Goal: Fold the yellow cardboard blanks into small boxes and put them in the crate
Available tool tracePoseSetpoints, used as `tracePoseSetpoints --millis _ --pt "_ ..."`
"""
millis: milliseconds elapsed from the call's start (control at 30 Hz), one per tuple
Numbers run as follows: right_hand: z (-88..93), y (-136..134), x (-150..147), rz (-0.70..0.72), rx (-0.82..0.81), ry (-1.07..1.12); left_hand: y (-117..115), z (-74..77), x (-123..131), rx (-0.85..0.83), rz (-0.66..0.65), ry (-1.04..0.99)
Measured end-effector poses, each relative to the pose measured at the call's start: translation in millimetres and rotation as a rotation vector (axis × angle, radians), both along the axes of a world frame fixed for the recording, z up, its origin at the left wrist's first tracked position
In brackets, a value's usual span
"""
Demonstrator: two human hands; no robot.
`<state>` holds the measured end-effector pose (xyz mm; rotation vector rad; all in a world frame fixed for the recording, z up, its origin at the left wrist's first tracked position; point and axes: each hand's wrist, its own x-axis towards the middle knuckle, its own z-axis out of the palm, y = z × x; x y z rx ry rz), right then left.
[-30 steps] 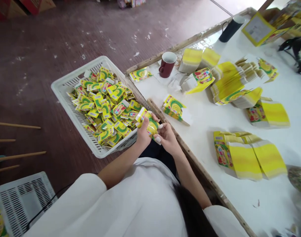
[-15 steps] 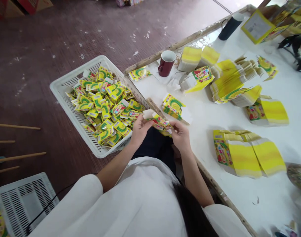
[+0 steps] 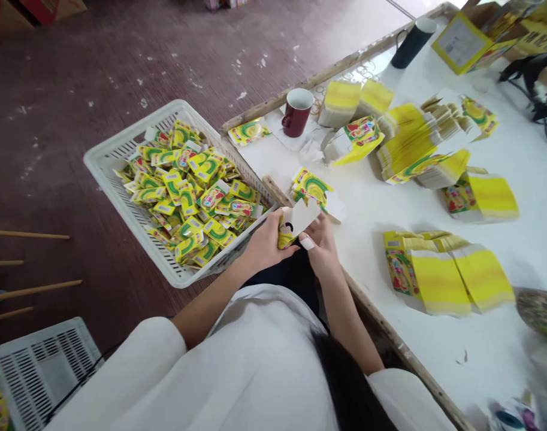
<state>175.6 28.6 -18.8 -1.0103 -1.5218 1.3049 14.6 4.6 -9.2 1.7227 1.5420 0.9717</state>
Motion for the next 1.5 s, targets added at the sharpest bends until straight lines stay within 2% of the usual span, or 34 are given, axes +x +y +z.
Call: tracePoseSetpoints --millis 67,200,300,400,467,567,667,733,800,867,933,1133,1200,1267,1333,1400,1433,1500 --pt "-2.3 -3 -5 0.055 -0.089 0.065 1 -2.3 2 0.020 0.013 0.001" --pt "-6.9 -2 -11 -0.057 -0.131 -0.028 2 -6.5 1 0.070 0.030 0.066" --pt "-7.2 4 -12 0.026 -0.239 0.023 1 -9.1 0 0.089 -0.015 0.152" --pt "-5.1 7 -11 0.119 -0.314 0.080 0 -9.5 1 0.065 -0.122 0.215" --pt "-4.4 5 -8 0.129 -0.274 0.063 -1 -9.5 2 -0.007 -0.154 0.221" --pt "-6.7 0 -4 0.141 -0.106 -0.039 0 -12.3 2 -0.095 -0.122 0.177" --pt "-13.6 -2 0 0.095 0.054 -0.169 1 -17.3 2 -0.008 -0.070 0.172" --pt "-20.0 0 2 0.003 0.092 -0.203 1 -18.1 -1 0.043 -0.001 0.214" --pt "-25.9 2 5 -0.059 0.118 -0.217 0 -14.9 -5 0.024 0.041 0.240" --pt "-29.0 5 9 -0.019 0.161 -0.253 -1 -8.5 -11 -0.014 0.030 0.226" --pt "-28.0 8 15 0.079 0.200 -0.300 0 -0.8 -17 -0.033 0.003 0.204" --pt "-7.0 20 30 0.334 0.188 -0.258 3 14.1 -26 -0.073 -0.085 0.257" --pt "-3.5 19 27 0.336 0.167 -0.252 3 14.3 -24 -0.054 -0.077 0.272" --pt "-5.4 14 18 0.278 0.130 -0.231 2 11.9 -21 -0.047 -0.043 0.259" --pt "-10.9 10 9 0.214 0.072 -0.149 2 6.9 -21 -0.060 -0.012 0.170" --pt "-16.4 12 5 0.149 0.023 -0.053 4 0.0 -24 -0.074 0.059 -0.062" --pt "-18.1 17 5 0.101 0.014 -0.043 6 -3.9 -28 -0.064 0.154 -0.236" --pt "-19.1 34 12 -0.060 0.016 -0.185 12 -11.6 -35 -0.020 0.464 -0.655"
